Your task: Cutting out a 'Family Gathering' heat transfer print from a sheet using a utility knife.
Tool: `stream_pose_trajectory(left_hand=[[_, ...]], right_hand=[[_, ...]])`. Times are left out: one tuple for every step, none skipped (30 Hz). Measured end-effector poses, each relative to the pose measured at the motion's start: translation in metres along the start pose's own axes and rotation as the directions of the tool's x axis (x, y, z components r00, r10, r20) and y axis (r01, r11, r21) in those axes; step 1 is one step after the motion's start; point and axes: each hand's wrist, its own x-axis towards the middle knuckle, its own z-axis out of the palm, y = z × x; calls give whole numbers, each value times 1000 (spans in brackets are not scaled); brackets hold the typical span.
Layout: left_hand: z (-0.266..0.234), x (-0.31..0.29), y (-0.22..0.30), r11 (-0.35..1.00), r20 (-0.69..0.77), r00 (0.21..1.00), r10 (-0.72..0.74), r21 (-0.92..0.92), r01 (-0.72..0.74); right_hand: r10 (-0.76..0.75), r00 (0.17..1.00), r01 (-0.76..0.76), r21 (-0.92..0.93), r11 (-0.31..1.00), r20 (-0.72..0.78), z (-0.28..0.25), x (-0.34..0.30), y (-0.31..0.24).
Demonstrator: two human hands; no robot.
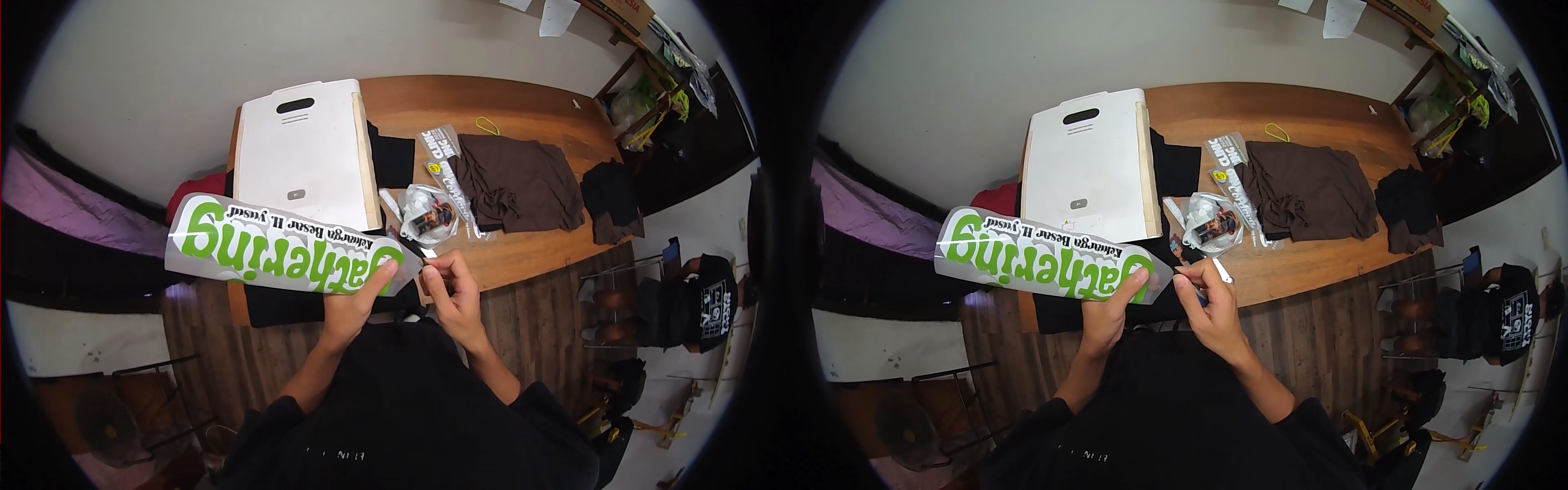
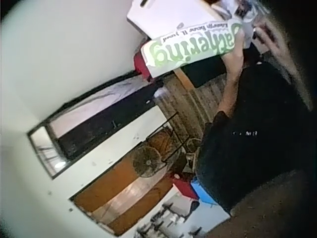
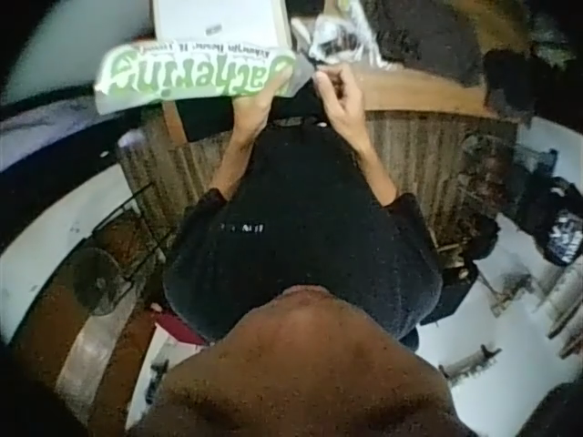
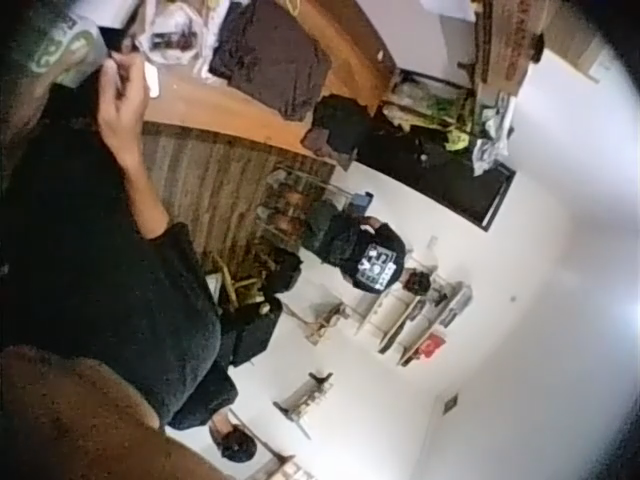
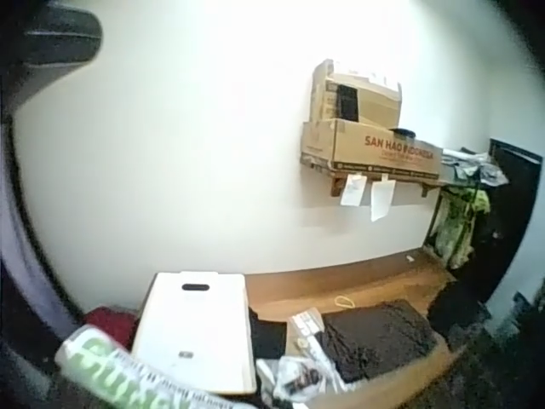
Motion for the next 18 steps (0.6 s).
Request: stream_pose_trajectory(left_hand=[[0,0,-1,1000,-2,1000,-3,-2,3],[-1,1,-1,1000,-3,1000,-6,-4,6],[0,2,-2,1000,-2,1000,-3,-4,3],[1,3,-2,999,-20,1000,-22,-36,21],[2,4,-3,997,-37,998,-41,-69,38],[2,5,-3,997,-38,999,-36,-68,33],[1,5,-3,994,-40,998,-50,-98,46],[1,6,-4,990,-41,997,-64,-128,58],[-2,6,-5,991,-45,997,-57,-125,51],[-3,7,-9,988,-58,996,-75,-142,66],[-5,7,-11,984,-70,993,-92,-158,80],[-7,7,-12,984,-69,994,-89,-158,77],[-9,8,-14,984,-72,994,-83,-162,71],[-10,9,-15,984,-76,994,-77,-165,64],[-12,9,-17,982,-74,994,-80,-178,66],[-14,9,-16,982,-70,994,-80,-178,67],[-14,9,-16,982,-79,994,-79,-178,64],[-15,10,-16,982,-86,993,-79,-179,63]], right_hand=[[-2,1000,2,-16,1000,10,0,1,0],[-4,1000,4,-16,1000,11,1,2,-5],[68,997,-64,92,994,-33,2,4,-12],[143,987,-126,202,971,-69,3,6,-17],[87,995,-74,246,966,-41,-4,11,-5],[117,992,-101,259,961,-45,-9,16,-2],[147,988,-128,271,954,-49,-14,21,-2],[174,982,-152,246,957,-70,-18,25,-6],[198,979,-175,284,943,-53,-23,27,-2],[221,974,-197,318,927,-43,-30,26,4],[165,985,-141,325,935,-47,-35,26,13],[162,986,-138,326,935,-48,-41,25,23],[213,976,-184,336,924,-51,-47,23,32],[264,963,-230,347,909,-54,-50,20,38],[310,949,-241,500,832,-58,-50,18,40],[309,949,-239,500,833,-62,-50,20,40],[278,958,-201,527,825,-70,-48,21,40],[246,966,-162,554,816,-80,-47,23,40]])
